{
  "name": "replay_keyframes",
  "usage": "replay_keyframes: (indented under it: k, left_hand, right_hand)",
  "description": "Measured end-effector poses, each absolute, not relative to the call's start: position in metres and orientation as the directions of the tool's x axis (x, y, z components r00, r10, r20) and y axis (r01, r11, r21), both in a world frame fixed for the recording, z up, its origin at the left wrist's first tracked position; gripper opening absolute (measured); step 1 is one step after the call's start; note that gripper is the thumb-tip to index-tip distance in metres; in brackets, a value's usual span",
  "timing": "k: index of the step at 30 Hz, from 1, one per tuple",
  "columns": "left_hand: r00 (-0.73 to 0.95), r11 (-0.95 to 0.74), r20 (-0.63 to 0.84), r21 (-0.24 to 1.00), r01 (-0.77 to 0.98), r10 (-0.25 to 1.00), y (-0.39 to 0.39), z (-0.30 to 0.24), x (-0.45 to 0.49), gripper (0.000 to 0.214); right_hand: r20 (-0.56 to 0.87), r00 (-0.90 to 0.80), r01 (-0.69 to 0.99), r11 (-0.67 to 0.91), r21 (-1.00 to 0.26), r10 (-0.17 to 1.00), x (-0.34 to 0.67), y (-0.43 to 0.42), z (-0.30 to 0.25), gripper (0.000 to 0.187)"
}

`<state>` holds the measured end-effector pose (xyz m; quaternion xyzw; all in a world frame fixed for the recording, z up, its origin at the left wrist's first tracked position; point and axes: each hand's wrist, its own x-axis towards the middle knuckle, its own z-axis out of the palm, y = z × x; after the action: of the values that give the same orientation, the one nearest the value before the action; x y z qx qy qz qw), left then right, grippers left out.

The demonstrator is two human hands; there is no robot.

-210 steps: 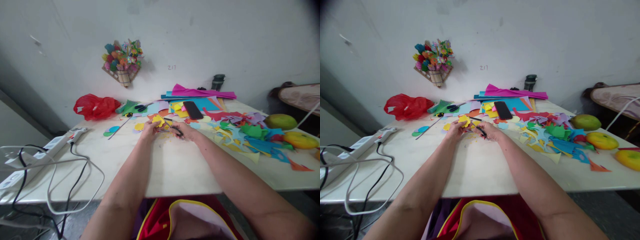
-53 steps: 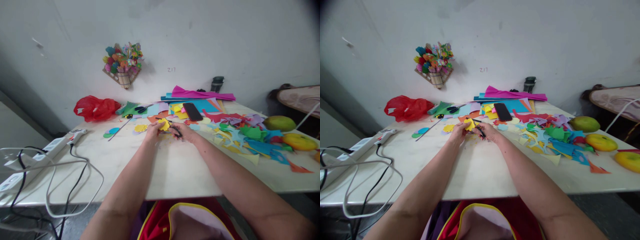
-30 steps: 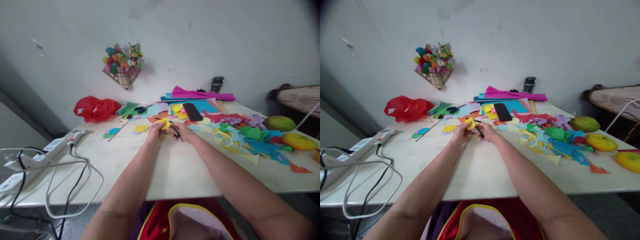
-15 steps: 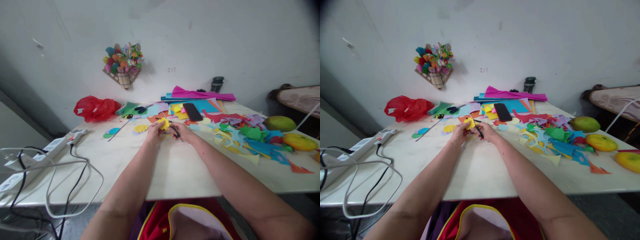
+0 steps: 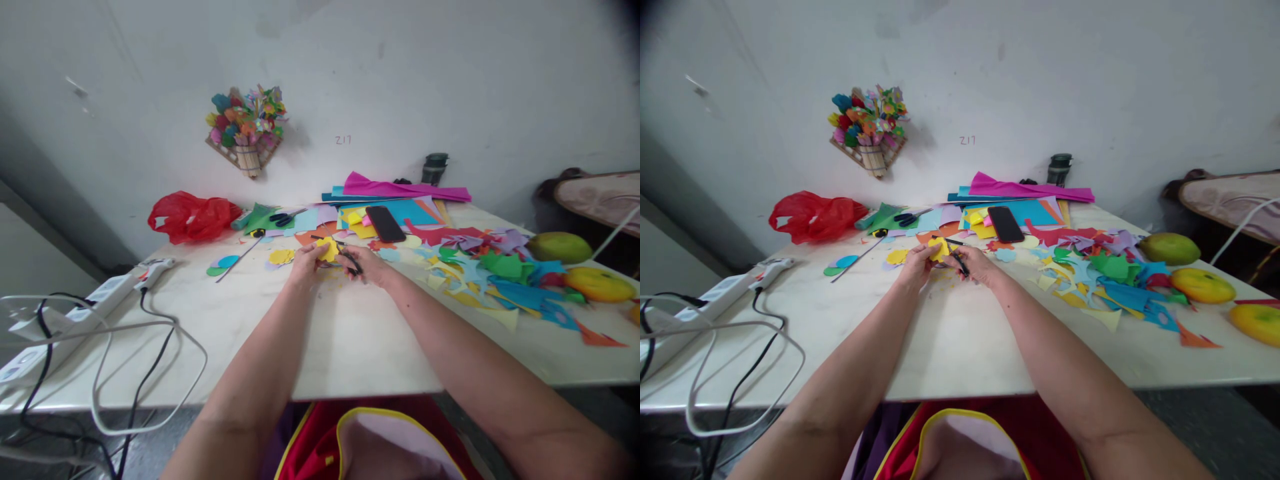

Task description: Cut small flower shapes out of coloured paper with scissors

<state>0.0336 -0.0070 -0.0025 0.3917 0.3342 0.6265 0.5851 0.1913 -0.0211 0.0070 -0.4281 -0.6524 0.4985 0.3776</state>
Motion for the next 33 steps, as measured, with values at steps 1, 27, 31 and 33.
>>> replay_keyframes:
  k: [1, 27, 31, 33]
  left_hand:
    - [-0.008, -0.093, 0.101, 0.876, -0.474, 0.995, -0.0071, -0.0025, 0.0336, 0.031]
    - [-0.023, -0.095, 0.096, 0.857, -0.506, 0.995, -0.007, -0.003, 0.0342, 0.031]
    - [-0.033, -0.099, 0.095, 0.857, -0.506, 0.995, -0.0074, -0.0025, 0.0347, 0.033]
    - [-0.038, -0.1, 0.094, 0.855, -0.508, 0.995, -0.0076, -0.0021, 0.0352, 0.033]
  right_hand:
    - [0.064, -0.348, 0.184, 0.135, -0.974, 0.935, 0.1914, -0.0207, 0.0067, 0.022]
    - [0.069, -0.347, 0.195, 0.144, -0.97, 0.935, 0.1895, -0.0223, 0.008, 0.022]
    - [0.063, -0.337, 0.186, 0.132, -0.974, 0.939, 0.1887, -0.0225, 0.0079, 0.023]
    - [0.06, -0.33, 0.184, 0.127, -0.975, 0.942, 0.188, -0.023, 0.0083, 0.023]
